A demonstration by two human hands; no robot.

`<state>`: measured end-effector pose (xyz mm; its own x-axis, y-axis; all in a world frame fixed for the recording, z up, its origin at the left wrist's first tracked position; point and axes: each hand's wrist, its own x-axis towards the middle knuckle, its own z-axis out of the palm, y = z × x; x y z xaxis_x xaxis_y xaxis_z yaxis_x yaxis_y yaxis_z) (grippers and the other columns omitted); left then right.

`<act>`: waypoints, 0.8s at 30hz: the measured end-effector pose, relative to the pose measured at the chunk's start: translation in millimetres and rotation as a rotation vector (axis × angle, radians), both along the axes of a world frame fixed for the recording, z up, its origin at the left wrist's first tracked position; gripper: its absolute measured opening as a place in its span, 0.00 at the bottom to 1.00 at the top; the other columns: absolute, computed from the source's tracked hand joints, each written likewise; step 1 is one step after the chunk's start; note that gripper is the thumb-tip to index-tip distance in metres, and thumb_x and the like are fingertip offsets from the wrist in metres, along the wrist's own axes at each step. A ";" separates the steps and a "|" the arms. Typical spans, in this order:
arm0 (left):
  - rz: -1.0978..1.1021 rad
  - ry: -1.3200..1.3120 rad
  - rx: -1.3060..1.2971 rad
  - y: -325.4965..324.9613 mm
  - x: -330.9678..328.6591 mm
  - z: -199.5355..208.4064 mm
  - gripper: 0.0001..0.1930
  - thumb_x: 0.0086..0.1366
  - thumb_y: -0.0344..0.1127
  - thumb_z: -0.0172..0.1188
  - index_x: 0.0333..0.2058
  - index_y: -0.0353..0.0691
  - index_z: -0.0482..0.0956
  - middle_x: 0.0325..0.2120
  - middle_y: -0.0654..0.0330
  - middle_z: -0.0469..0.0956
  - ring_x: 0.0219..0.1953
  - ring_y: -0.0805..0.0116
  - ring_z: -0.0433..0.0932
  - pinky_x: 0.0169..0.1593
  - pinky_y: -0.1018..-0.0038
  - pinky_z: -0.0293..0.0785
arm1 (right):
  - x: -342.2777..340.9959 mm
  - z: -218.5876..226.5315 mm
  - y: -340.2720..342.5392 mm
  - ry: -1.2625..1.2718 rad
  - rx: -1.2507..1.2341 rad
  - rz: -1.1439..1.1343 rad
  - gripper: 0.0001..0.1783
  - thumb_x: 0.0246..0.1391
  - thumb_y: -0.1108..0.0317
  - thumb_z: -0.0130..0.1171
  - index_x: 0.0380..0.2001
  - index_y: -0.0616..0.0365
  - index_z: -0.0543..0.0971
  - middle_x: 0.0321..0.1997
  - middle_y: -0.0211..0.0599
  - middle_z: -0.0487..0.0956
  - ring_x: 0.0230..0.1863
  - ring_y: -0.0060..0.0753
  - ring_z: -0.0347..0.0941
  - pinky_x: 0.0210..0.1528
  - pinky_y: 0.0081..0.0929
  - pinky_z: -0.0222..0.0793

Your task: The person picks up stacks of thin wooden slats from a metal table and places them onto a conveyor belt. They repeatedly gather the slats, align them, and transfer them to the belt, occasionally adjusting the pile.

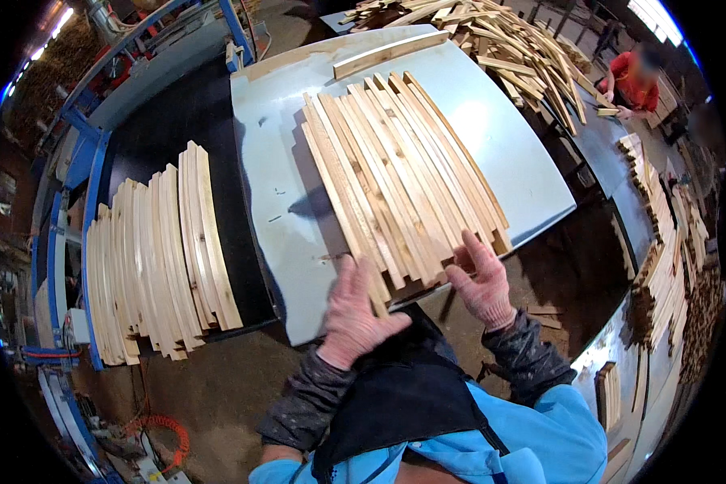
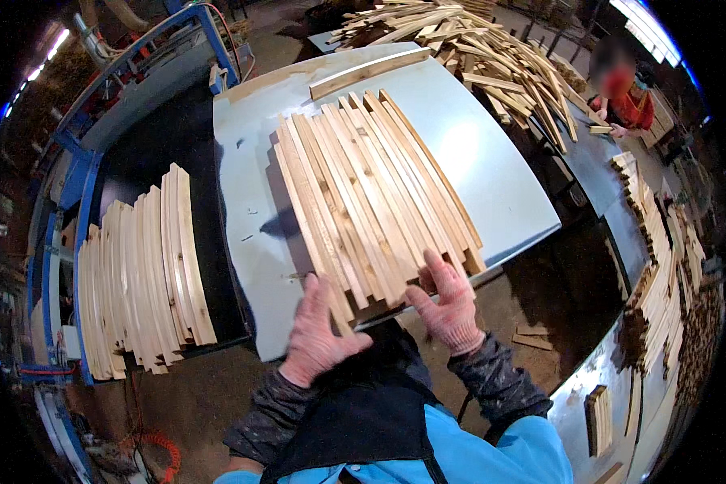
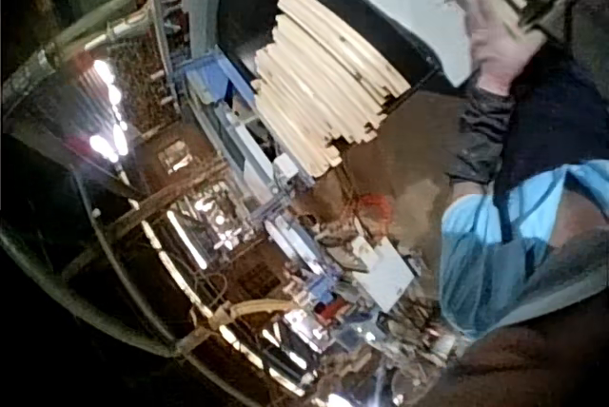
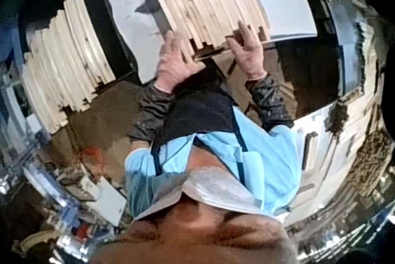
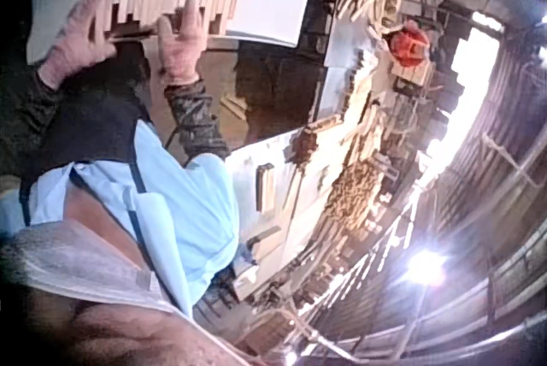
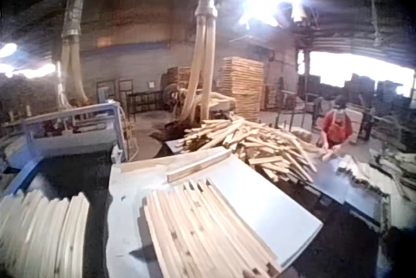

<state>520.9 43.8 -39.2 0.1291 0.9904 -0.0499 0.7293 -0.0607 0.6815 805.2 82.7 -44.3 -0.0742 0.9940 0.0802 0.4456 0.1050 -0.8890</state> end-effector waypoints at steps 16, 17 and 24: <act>-0.050 0.121 0.293 11.1 -36.1 -36.4 0.49 0.52 0.49 0.82 0.72 0.51 0.71 0.75 0.29 0.54 0.72 0.29 0.64 0.73 0.48 0.65 | -94.8 2.4 -70.7 -0.141 -0.226 -0.282 0.48 0.58 0.54 0.73 0.76 0.60 0.66 0.75 0.53 0.70 0.70 0.47 0.74 0.69 0.37 0.74; -0.050 0.104 0.269 11.6 -40.6 -31.9 0.48 0.52 0.47 0.81 0.72 0.50 0.70 0.75 0.29 0.54 0.72 0.29 0.64 0.73 0.48 0.65 | -93.4 3.8 -67.0 -0.109 -0.289 -0.271 0.48 0.58 0.52 0.73 0.75 0.61 0.66 0.75 0.52 0.72 0.67 0.44 0.77 0.65 0.36 0.78; -0.042 0.039 0.355 14.1 -98.3 -42.9 0.42 0.54 0.38 0.72 0.70 0.45 0.71 0.75 0.31 0.57 0.72 0.32 0.65 0.73 0.51 0.67 | -122.8 33.6 -57.1 -0.599 0.150 -0.163 0.45 0.60 0.52 0.71 0.74 0.61 0.68 0.73 0.53 0.73 0.70 0.54 0.73 0.71 0.43 0.72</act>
<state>422.5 57.9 -82.1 0.1753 0.9406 0.2907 0.7460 -0.3195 0.5843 682.5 25.5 -10.6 0.0016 0.9776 0.2103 0.8818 0.0978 -0.4613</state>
